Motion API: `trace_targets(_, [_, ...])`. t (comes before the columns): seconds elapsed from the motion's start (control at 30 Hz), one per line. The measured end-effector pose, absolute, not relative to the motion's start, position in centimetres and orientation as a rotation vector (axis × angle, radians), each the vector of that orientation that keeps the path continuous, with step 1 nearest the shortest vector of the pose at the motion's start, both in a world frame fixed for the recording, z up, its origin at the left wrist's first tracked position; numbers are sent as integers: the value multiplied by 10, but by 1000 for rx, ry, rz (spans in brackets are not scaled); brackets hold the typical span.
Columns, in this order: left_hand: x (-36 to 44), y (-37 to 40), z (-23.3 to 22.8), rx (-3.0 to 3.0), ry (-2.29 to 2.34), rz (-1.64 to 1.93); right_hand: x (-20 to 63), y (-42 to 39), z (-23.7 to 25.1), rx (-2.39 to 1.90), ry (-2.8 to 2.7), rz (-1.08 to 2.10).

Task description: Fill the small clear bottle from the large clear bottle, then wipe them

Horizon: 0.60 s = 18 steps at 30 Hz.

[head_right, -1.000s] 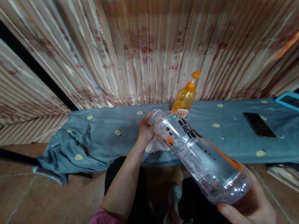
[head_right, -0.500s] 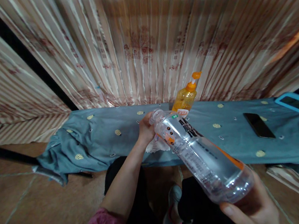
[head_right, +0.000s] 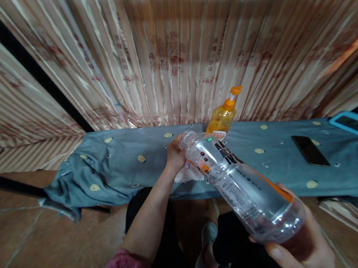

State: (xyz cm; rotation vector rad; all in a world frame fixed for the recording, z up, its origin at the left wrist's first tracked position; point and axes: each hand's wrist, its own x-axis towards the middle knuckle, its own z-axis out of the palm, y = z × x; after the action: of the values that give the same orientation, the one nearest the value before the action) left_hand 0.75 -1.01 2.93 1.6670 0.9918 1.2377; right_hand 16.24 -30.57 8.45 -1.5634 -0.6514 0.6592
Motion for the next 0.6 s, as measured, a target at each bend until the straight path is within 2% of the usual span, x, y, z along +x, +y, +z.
trace_targets(0.43, [10, -9, 25, 1651, 977, 1269, 148, -299, 96, -1622, -656, 618])
trace_targets(0.6, [11, -8, 24, 1640, 986, 1279, 160, -303, 82, -1603, -739, 587])
